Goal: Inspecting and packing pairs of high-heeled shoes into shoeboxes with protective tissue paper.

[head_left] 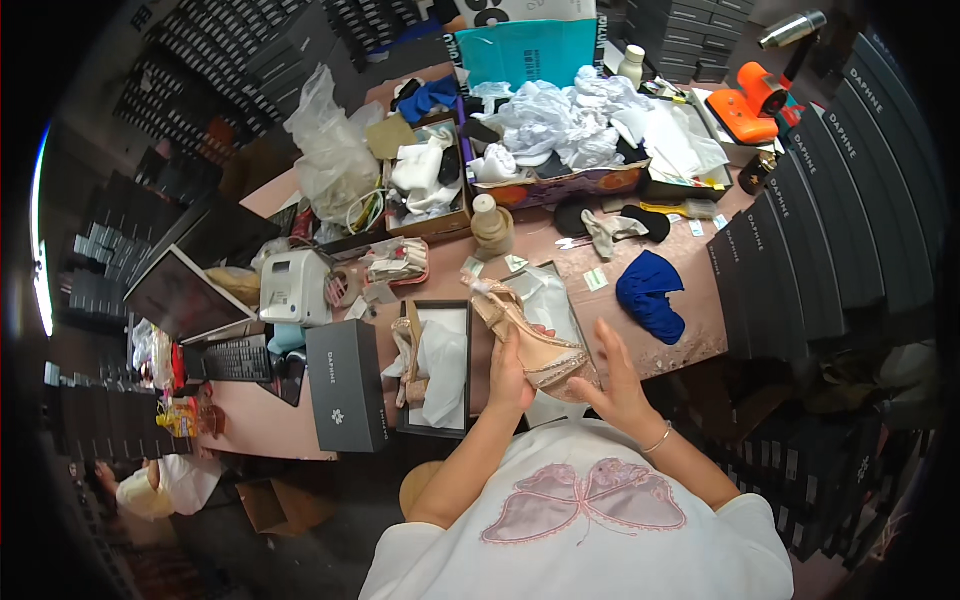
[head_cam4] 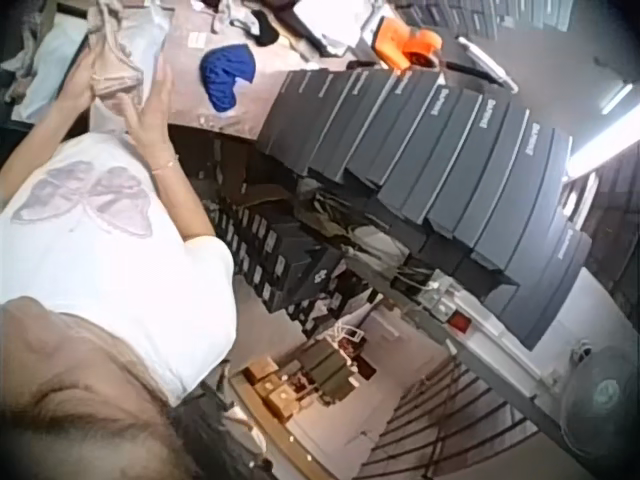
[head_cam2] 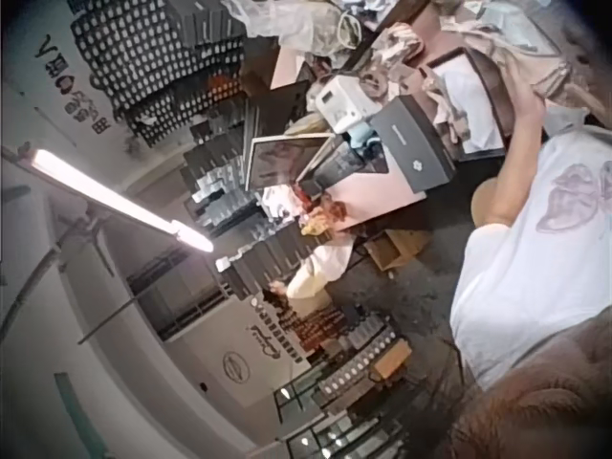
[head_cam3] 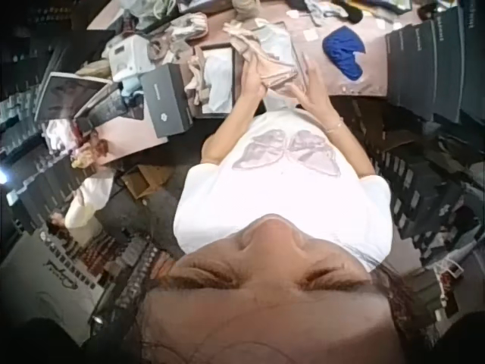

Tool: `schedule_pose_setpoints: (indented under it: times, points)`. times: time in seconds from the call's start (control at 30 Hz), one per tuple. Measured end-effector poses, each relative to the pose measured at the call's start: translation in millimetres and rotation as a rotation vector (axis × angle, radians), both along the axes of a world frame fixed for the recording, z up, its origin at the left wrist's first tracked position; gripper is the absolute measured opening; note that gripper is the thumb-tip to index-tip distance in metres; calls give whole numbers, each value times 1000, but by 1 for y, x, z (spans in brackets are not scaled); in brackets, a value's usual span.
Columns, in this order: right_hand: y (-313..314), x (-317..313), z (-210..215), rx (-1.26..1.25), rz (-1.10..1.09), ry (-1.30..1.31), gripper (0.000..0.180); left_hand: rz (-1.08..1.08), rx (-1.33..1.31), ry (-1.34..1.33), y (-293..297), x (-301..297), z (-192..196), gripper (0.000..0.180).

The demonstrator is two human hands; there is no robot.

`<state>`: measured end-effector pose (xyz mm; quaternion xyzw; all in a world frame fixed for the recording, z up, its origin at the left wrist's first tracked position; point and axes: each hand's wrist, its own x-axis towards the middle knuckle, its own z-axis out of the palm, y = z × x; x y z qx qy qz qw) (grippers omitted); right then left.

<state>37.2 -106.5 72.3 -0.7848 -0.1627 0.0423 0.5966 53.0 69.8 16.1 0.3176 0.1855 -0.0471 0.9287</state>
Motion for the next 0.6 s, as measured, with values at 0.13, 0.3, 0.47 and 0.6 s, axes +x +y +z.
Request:
schedule_pose_setpoints:
  times: [0.13,0.3,0.47,0.6]
  points:
    - [6,17,27,-496,421,-426,59,-114,-72,43,6,-10,-2,37]
    - [14,15,-1,-335,460,-374,49,-141,-89,84,5,-25,-2,37]
    - [6,11,-13,-279,537,-272,49,-131,2,107,2,-31,8,36]
    - [-4,14,-7,-122,271,-26,67,-71,-56,-138,15,-18,10,41]
